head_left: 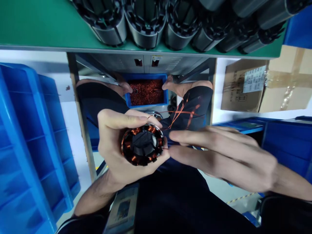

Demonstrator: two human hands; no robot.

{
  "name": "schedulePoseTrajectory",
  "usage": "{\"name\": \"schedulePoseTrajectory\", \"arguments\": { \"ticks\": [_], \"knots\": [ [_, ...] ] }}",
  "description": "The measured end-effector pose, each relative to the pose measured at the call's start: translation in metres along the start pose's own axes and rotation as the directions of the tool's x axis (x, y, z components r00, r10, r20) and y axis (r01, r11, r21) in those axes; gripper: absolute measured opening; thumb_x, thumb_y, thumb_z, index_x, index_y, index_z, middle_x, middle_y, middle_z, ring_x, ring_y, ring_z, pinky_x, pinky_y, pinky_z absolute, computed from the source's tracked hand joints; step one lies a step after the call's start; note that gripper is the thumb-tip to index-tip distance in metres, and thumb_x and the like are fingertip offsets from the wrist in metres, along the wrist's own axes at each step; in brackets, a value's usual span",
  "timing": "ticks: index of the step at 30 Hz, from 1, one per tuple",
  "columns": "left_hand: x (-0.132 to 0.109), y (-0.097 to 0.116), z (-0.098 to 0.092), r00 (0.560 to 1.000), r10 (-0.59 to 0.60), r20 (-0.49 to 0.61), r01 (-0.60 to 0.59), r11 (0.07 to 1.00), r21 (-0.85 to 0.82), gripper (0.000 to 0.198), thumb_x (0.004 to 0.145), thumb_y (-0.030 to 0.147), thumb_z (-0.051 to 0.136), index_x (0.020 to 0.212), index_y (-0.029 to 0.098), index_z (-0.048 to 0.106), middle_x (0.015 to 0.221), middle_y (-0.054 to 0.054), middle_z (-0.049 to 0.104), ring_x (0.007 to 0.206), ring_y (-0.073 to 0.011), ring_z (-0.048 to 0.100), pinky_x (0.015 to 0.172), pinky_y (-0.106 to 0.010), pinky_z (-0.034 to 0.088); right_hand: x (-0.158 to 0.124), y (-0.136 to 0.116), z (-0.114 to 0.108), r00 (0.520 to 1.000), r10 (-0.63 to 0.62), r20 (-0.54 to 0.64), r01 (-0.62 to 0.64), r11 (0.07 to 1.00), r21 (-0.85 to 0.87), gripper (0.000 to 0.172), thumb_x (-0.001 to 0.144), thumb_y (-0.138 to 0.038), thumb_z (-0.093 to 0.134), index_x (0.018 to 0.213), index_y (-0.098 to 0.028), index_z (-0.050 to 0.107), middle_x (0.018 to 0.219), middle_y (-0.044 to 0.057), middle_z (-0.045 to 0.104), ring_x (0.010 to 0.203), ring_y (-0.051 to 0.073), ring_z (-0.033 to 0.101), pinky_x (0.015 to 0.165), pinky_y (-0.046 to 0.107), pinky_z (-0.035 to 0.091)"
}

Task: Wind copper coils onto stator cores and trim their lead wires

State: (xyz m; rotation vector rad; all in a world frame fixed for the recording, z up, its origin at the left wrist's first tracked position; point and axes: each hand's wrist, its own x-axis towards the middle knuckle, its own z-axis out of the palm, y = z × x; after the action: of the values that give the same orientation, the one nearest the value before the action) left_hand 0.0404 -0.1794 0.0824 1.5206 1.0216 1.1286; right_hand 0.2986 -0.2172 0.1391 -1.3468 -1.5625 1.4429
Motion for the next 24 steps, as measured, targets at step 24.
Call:
{"name": "schedulePoseTrajectory", "arguments": {
  "ticks": [24],
  "knots": [
    [-0.006, -0.011, -0.001, 0.979, 0.117, 0.165, -0.113, 0.993, -0.035, 0.075, 0.066, 0.048, 0.113, 0.13, 0.036, 0.075, 0.107, -0.004, 0.073, 0.093, -0.0282, 0.074, 0.076, -0.05, 0.067, 0.027, 0.007, -0.01, 0.968, -0.168, 0.185, 0.192, 0.974, -0.121, 0.036, 0.107, -0.062, 0.084, 0.12, -0.029, 0.088, 0.108, 0.008, 0.082, 0.093, 0.018, 0.079, 0.075, 0.027, 0.062]
  ]
}}
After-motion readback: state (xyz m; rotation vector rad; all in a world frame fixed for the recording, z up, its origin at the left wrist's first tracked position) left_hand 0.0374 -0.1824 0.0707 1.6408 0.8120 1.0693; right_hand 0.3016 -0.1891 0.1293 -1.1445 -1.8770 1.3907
